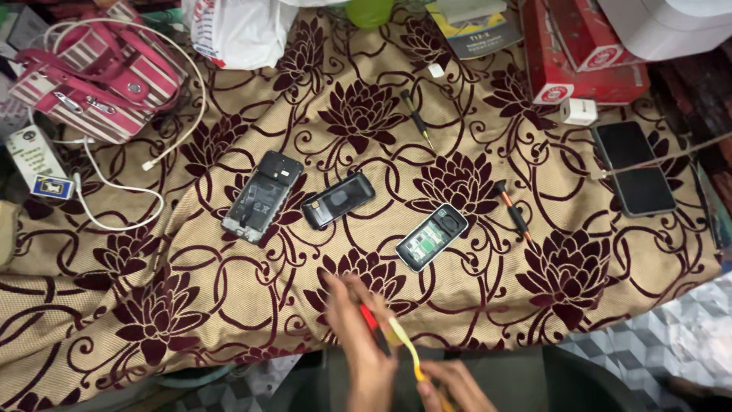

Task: The person cleans a red phone battery with a toothbrush, then uses a screwdriver and toothbrush to clean the internal components of a disassembled mobile phone. The person handles the battery, phone, screwdriver, and toothbrush throughout the task.

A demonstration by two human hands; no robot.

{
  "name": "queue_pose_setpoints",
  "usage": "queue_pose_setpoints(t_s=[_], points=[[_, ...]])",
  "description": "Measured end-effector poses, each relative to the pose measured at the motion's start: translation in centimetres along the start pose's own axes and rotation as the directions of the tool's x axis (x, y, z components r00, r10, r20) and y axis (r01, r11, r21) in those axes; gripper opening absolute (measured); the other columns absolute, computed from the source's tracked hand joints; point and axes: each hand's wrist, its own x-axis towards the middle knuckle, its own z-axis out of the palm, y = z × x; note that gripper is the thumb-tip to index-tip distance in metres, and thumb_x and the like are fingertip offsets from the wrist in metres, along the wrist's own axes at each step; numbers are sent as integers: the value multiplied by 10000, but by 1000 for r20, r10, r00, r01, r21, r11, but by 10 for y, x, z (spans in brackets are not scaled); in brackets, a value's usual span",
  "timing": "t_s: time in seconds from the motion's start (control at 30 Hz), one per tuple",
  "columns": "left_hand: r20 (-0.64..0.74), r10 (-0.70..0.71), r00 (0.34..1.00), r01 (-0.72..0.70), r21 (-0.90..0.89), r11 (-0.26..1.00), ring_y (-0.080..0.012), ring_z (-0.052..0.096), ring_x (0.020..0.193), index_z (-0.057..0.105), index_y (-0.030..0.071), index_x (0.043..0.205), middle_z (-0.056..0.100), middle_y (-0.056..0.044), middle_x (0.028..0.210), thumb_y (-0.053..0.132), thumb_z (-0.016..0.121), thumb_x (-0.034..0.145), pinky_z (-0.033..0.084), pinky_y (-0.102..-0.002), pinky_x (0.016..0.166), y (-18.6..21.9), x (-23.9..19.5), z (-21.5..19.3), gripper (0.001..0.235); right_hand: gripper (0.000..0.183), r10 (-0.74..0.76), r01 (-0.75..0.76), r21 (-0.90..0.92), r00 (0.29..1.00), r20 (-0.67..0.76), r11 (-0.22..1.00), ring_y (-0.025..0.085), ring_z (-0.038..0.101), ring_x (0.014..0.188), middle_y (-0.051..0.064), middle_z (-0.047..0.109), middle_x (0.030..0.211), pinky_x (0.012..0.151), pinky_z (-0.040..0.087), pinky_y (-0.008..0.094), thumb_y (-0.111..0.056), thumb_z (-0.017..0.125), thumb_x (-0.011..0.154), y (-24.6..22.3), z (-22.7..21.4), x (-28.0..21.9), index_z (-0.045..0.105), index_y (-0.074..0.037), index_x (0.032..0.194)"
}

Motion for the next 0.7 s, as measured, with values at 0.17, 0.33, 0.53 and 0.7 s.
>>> queue_pose_setpoints(t_s=[0.17, 0.33, 0.53, 0.7], points=[[282, 430, 858, -494, 683, 538, -106, 670, 616, 689, 37, 1010, 735, -52, 819, 339, 511, 1154, 485, -288, 552, 27, 108, -38, 379, 156, -56, 65, 51, 986, -159, 997, 99, 741, 731, 75, 764, 867, 645, 551, 187, -35, 750, 849, -52, -35, 58, 759, -39, 1004], [675, 122, 728, -684, 727, 57, -247, 692, 846, 756, 122, 1073, 760, -96, 839, 309, 561, 1045, 491, -424, 758, 62, 161, -41, 272, 253, 209, -192, 126, 967, -144, 973, 103, 655, 713, 113, 735, 887, 638, 486, 172, 85, 701, 887, -37, -65, 81, 748, 17, 1126], [430, 134, 893, -439, 897, 48, -359, 619, 1017, 709, 11, 1155, 695, -195, 1064, 276, 718, 948, 473, -463, 894, 76, 118, -58, 337, 257, 231, -218, 83, 950, -212, 972, 83, 687, 795, 89, 756, 924, 717, 527, 193, -1, 699, 928, -4, -100, 86, 732, -7, 1183], [499, 149, 853, -511, 858, 49, -386, 585, 1124, 690, 3, 1209, 677, -159, 1269, 191, 704, 878, 479, -460, 966, 55, 99, -93, 381, 279, 106, -150, -138, 953, -284, 979, 154, 676, 898, 114, 730, 1014, 814, 520, 240, -104, 716, 1005, -2, -129, 129, 716, -19, 1271]])
